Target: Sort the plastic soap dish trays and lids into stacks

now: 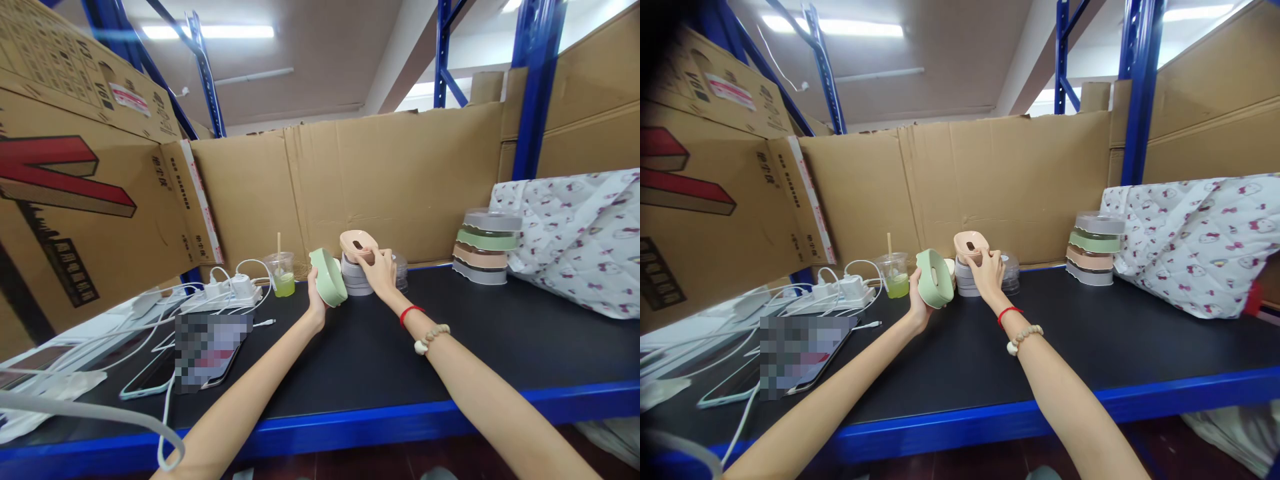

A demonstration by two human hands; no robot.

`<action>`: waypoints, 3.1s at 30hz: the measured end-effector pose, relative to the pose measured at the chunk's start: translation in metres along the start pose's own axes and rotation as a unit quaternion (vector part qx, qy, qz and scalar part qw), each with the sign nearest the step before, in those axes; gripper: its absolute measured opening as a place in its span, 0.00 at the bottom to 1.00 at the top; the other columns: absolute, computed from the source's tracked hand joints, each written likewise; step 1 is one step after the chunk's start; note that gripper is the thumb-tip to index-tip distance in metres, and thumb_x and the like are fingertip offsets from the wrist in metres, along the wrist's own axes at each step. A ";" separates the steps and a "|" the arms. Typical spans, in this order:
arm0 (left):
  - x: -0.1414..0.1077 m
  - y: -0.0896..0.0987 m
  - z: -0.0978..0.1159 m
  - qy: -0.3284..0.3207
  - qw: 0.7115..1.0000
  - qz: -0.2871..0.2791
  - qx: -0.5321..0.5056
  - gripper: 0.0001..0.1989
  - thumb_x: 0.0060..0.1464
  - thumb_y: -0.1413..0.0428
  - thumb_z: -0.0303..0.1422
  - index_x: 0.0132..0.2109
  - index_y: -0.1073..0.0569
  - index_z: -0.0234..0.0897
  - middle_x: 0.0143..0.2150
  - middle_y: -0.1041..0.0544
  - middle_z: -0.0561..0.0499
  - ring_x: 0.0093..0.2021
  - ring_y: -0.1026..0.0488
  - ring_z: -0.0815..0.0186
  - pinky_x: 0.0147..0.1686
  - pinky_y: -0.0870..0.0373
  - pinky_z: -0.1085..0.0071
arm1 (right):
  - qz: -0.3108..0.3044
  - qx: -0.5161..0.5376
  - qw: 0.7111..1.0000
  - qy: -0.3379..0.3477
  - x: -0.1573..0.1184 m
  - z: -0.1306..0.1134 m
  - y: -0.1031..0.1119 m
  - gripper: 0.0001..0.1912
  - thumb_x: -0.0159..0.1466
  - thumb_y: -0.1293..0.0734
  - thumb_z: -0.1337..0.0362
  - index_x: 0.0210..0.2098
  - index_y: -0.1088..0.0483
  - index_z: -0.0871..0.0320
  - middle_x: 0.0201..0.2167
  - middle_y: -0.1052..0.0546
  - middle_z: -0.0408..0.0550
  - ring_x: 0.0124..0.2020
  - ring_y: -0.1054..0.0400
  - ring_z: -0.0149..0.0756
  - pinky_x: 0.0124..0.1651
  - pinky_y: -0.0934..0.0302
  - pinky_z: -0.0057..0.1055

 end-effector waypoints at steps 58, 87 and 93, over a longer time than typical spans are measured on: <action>0.002 0.002 0.038 -0.104 0.989 0.072 0.070 0.20 0.51 0.52 0.43 0.43 0.27 0.34 0.39 0.23 0.48 0.37 0.25 0.64 0.34 0.30 0.72 | 0.026 0.176 0.951 0.254 -0.039 -0.049 -0.013 0.20 0.51 0.29 0.54 0.42 0.26 0.53 0.47 0.29 0.49 0.51 0.35 0.40 0.50 0.38 0.35; 0.007 0.014 0.041 -0.138 0.968 0.156 0.139 0.08 0.51 0.42 0.32 0.32 0.28 0.29 0.26 0.29 0.52 0.20 0.35 0.77 0.22 0.30 0.78 | 0.124 0.048 0.968 0.215 -0.004 -0.001 -0.013 0.15 0.62 0.39 0.53 0.40 0.28 0.55 0.49 0.33 0.55 0.57 0.45 0.48 0.52 0.40 0.47; 0.012 0.014 0.039 -0.154 0.976 0.096 0.122 0.10 0.43 0.38 0.25 0.35 0.27 0.32 0.33 0.25 0.50 0.29 0.29 0.71 0.30 0.28 0.74 | 0.056 0.032 0.987 0.149 0.004 0.017 -0.025 0.16 0.61 0.38 0.55 0.44 0.29 0.56 0.50 0.35 0.57 0.53 0.40 0.50 0.47 0.37 0.46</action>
Point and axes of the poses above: each hand's wrist, its own x-axis towards the middle knuckle, its own y-axis out of the back of the hand, z = x × y, the point moved 4 cm from there along x, towards the middle knuckle
